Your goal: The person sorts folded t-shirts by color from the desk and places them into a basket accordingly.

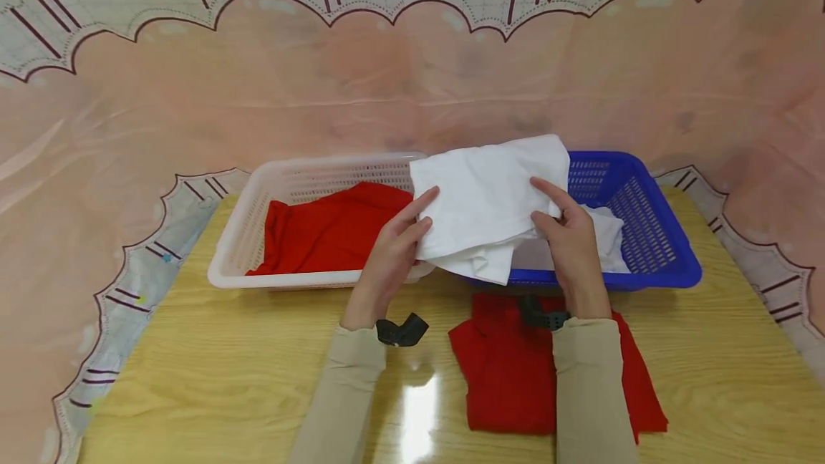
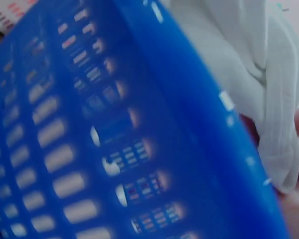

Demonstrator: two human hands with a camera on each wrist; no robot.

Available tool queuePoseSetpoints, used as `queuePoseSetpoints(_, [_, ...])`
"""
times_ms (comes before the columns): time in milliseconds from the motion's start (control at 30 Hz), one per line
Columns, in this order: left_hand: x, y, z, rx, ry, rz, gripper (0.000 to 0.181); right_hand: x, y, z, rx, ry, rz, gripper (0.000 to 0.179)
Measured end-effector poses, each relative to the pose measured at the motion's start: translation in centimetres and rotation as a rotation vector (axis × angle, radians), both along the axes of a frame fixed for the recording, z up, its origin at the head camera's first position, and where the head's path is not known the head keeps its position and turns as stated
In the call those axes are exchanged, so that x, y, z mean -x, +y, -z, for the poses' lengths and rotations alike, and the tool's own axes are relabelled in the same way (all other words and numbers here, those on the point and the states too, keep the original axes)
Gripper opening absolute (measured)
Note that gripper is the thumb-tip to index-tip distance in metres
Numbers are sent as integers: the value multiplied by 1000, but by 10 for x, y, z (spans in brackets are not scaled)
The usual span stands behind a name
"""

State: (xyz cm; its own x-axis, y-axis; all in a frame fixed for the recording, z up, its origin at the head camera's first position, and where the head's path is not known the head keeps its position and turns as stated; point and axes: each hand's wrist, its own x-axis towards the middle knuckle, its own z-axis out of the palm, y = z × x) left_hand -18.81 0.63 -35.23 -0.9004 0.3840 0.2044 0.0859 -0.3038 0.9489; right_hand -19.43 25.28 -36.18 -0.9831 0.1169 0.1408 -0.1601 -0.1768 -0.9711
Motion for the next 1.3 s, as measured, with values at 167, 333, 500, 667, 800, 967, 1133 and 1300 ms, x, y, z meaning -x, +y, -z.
queuePoseSetpoints(167, [3,14,-4,142,106,49,48,2,13,2,-35,-16,138,40])
queuePoseSetpoints(333, [10,27,7,349,199,43,52,3,27,3,-31,-82,260,37])
queuePoseSetpoints(500, [14,33,17,569,274,-39,58,3,30,3,-33,-109,283,37])
queuePoseSetpoints(667, [15,36,16,685,313,-62,64,2,30,3,-80,-144,285,37])
queuePoseSetpoints(800, [18,37,15,756,330,-55,67,-2,33,1,-142,-186,279,35])
queuePoseSetpoints(967, [22,42,14,878,353,-37,70,-6,36,0,-150,-186,241,33])
queuePoseSetpoints(1133, [25,44,13,979,388,-21,72,-6,34,0,-198,-162,211,35])
queuePoseSetpoints(1300, [28,44,10,1000,358,31,71,-5,31,0,-332,-169,257,34])
